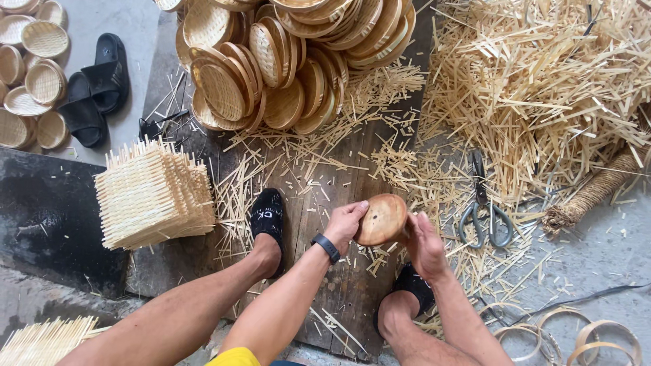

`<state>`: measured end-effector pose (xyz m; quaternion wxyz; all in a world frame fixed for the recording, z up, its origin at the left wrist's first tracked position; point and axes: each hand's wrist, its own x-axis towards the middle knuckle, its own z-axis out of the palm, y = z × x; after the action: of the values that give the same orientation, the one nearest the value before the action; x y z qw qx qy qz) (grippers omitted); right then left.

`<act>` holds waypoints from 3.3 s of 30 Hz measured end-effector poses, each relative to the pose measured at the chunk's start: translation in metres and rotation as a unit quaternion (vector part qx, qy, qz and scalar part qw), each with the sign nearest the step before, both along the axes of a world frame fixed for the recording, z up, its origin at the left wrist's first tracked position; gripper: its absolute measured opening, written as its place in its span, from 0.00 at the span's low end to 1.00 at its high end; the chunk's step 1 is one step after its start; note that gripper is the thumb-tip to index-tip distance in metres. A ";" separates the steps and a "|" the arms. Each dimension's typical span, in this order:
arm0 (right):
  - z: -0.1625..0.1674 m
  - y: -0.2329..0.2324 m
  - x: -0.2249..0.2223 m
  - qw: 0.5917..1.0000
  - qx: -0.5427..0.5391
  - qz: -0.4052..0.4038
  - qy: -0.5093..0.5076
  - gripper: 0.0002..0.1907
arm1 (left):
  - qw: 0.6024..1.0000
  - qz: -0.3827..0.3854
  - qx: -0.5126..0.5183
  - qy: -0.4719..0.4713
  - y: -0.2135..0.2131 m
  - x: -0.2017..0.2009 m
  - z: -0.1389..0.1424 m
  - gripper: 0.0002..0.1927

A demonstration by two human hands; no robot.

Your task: The person sits on the floor and repeatedly trims the edges of small woven bamboo baskets using shears. They place a basket on a wooden block, cut the protruding strands around the rim, then remove the basket and stack it with others. The process is repeated for multiple baskets.

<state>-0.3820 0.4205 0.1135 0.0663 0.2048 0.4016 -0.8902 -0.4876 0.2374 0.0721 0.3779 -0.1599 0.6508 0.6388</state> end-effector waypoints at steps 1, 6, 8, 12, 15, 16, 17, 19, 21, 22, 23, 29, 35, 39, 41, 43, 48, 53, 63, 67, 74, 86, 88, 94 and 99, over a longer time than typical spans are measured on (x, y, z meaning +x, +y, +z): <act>-0.008 -0.002 -0.003 0.998 0.058 0.005 -0.005 0.28 | 0.997 0.061 0.033 0.040 -0.002 0.001 -0.004 0.17; -0.054 -0.017 -0.014 0.979 0.171 -0.026 -0.108 0.19 | 0.972 -0.148 -0.133 0.129 -0.037 -0.038 0.041 0.23; -0.068 -0.021 -0.013 0.986 0.096 -0.060 -0.121 0.20 | 0.922 -0.234 -0.245 0.186 -0.068 -0.063 0.082 0.31; -0.080 -0.028 -0.008 0.988 0.038 -0.066 -0.132 0.21 | 0.728 -0.341 -0.320 0.500 -0.185 -0.137 0.175 0.59; -0.081 -0.031 -0.007 0.989 0.018 -0.065 -0.128 0.20 | 0.614 -0.416 -0.557 0.372 -0.278 -0.153 0.219 0.86; -0.080 -0.031 -0.008 0.989 0.015 -0.067 -0.132 0.20 | 0.587 -0.441 -0.603 0.313 -0.301 -0.150 0.222 0.89; -0.079 -0.031 -0.008 0.989 0.015 -0.061 -0.131 0.19 | 0.555 -0.462 -0.643 0.252 -0.324 -0.148 0.224 0.92; -0.078 -0.032 -0.008 0.990 0.016 -0.056 -0.131 0.17 | 0.587 -0.425 -0.643 0.247 -0.357 -0.143 0.216 0.82; -0.076 -0.033 -0.008 0.990 0.021 -0.048 -0.131 0.15 | 0.627 -0.398 -0.628 0.233 -0.385 -0.142 0.206 0.70; -0.076 -0.033 -0.007 0.990 0.023 -0.044 -0.132 0.15 | 0.649 -0.390 -0.614 0.224 -0.397 -0.144 0.204 0.63; -0.076 -0.034 -0.006 0.990 0.023 -0.042 -0.133 0.14 | 0.671 -0.380 -0.599 0.213 -0.407 -0.143 0.201 0.56; -0.074 -0.035 -0.006 0.991 0.025 -0.032 -0.125 0.14 | 0.730 -0.314 -0.569 0.210 -0.437 -0.155 0.208 0.52; -0.071 -0.035 -0.007 0.988 0.050 -0.023 -0.141 0.14 | 0.784 -0.215 -0.530 0.242 -0.442 -0.163 0.232 0.21; -0.070 -0.036 -0.005 0.988 0.054 -0.021 -0.142 0.14 | 0.744 -0.193 -0.557 0.314 -0.424 -0.165 0.244 0.18; -0.071 -0.036 -0.004 0.988 0.056 -0.019 -0.143 0.13 | 0.778 -0.174 -0.534 0.282 -0.406 -0.166 0.240 0.24; -0.071 -0.036 -0.003 0.988 0.058 -0.017 -0.145 0.13 | 0.738 -0.237 -0.554 0.305 -0.383 -0.161 0.224 0.41; -0.073 -0.032 0.002 0.986 0.066 -0.006 -0.155 0.13 | 0.686 -0.345 -0.620 0.160 -0.367 -0.152 0.196 0.57; -0.078 -0.033 0.007 0.982 0.081 -0.011 -0.171 0.13 | 0.699 -0.360 -0.596 0.161 -0.390 -0.156 0.192 0.45; -0.077 -0.034 0.006 0.981 0.084 -0.012 -0.176 0.13 | 0.857 -0.152 -0.464 0.163 -0.432 -0.165 0.197 0.21; -0.074 -0.034 0.005 0.980 0.084 -0.013 -0.181 0.14 | 0.783 -0.110 -0.532 0.301 -0.436 -0.165 0.213 0.10; -0.076 -0.032 0.005 0.981 0.084 -0.012 -0.173 0.14 | 0.420 -0.150 -0.602 0.662 -0.407 -0.176 0.274 0.06; -0.063 -0.020 0.010 0.977 0.138 -0.079 -0.140 0.16 | 0.398 -0.151 -0.421 0.801 -0.262 -0.171 0.296 0.05; -0.047 -0.016 0.007 0.972 0.182 -0.103 -0.109 0.19 | 0.394 -0.157 -0.367 0.828 -0.234 -0.163 0.281 0.07; -0.012 0.007 -0.002 0.994 -0.106 -0.032 0.006 0.34 | 0.418 -0.326 -0.211 0.821 -0.124 -0.068 0.156 0.12; -0.033 0.008 -0.010 0.987 0.100 -0.022 -0.123 0.14 | 0.500 -0.518 -0.169 0.673 -0.112 0.003 0.066 0.28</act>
<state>-0.3921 0.4282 0.0803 0.0747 0.3275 0.4726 -0.8148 -0.4849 0.1257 0.1385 0.0546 0.6234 0.7705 0.1214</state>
